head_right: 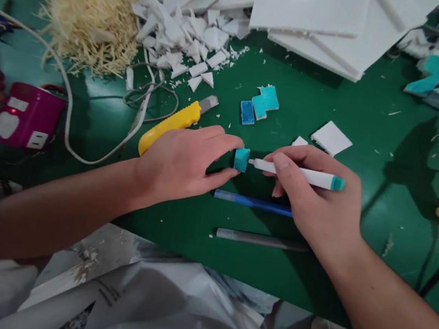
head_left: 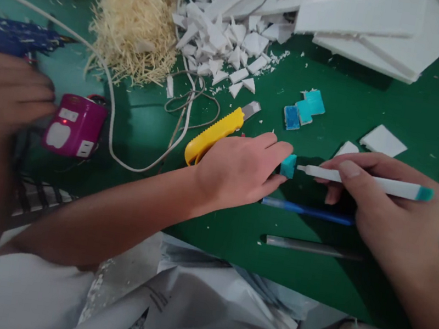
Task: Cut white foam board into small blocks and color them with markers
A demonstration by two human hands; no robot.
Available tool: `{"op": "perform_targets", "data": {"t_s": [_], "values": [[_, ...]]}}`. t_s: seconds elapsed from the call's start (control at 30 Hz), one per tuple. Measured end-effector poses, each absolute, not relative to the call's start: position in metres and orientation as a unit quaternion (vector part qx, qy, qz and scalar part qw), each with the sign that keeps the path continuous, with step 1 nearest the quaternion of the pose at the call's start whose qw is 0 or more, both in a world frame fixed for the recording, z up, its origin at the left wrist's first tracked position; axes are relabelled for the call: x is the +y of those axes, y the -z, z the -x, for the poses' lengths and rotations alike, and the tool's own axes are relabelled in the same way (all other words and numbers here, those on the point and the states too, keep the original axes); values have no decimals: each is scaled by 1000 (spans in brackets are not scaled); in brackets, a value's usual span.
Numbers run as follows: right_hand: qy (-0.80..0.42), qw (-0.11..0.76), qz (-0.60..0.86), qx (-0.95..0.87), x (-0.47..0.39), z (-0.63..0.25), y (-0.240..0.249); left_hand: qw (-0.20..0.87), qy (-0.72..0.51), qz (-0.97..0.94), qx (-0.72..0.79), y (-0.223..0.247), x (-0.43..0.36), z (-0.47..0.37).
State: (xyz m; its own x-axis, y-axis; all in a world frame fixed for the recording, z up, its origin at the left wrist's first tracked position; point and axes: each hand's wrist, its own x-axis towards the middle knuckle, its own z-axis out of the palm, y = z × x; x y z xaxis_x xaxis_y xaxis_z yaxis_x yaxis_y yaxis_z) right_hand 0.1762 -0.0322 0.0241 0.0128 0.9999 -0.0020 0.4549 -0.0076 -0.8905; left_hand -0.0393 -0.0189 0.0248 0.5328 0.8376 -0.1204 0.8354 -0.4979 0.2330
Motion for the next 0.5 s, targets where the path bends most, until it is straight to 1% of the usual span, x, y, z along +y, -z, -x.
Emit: {"op": "perform_targets", "data": {"t_s": [0.17, 0.3, 0.5], "values": [[-375, 357, 608, -602, -31, -178, -24, 134, 2, -864, 485, -26, -19, 39], [-368, 376, 599, -604, -32, -179, -24, 132, 9, -864, 486, -26, -20, 38], [-374, 369, 599, -605, -33, -176, -27, 131, 5, -866, 482, -26, -17, 39]]}}
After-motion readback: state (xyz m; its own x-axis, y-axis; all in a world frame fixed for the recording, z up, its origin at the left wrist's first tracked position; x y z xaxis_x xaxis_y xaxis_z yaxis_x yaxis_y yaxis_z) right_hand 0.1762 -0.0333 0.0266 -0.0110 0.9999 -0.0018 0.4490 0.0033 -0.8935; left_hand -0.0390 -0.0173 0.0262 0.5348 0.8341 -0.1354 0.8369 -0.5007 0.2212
